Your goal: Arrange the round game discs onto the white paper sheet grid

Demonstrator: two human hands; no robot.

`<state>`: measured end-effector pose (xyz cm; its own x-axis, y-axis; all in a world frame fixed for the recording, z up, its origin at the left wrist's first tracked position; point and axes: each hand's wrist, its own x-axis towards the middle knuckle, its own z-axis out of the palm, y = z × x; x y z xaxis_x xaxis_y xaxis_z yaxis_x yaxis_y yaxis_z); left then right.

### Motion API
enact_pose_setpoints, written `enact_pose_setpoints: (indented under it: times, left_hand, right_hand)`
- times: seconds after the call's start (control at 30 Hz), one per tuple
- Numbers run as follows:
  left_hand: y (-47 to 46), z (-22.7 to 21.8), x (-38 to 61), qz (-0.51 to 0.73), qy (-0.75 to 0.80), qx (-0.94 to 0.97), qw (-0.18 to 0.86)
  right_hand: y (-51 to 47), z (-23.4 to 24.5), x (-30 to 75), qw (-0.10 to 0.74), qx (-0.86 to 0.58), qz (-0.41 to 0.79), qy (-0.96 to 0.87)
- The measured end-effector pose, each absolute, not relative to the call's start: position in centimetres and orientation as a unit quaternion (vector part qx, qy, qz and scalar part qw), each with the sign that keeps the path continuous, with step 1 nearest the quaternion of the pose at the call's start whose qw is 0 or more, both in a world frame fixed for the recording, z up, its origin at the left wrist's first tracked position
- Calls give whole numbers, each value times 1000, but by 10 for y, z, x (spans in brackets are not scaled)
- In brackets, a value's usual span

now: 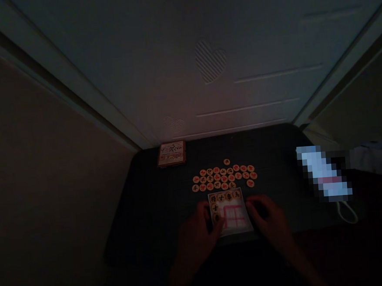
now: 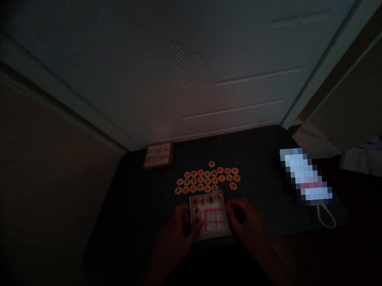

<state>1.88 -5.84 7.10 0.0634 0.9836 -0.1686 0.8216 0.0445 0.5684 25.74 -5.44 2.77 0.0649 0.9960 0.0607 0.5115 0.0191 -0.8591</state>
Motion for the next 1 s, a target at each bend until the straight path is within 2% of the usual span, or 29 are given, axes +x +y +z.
enact_pose_setpoints:
  times: [0.67,1.0]
  left_hand:
    - [-45,67,36,69,730,623,272]
    - [-47,58,30,98,722,627,275]
  right_hand:
    - [-56,23,254,392,-590,292,-642]
    - [-56,20,254,384,-590,296,-645]
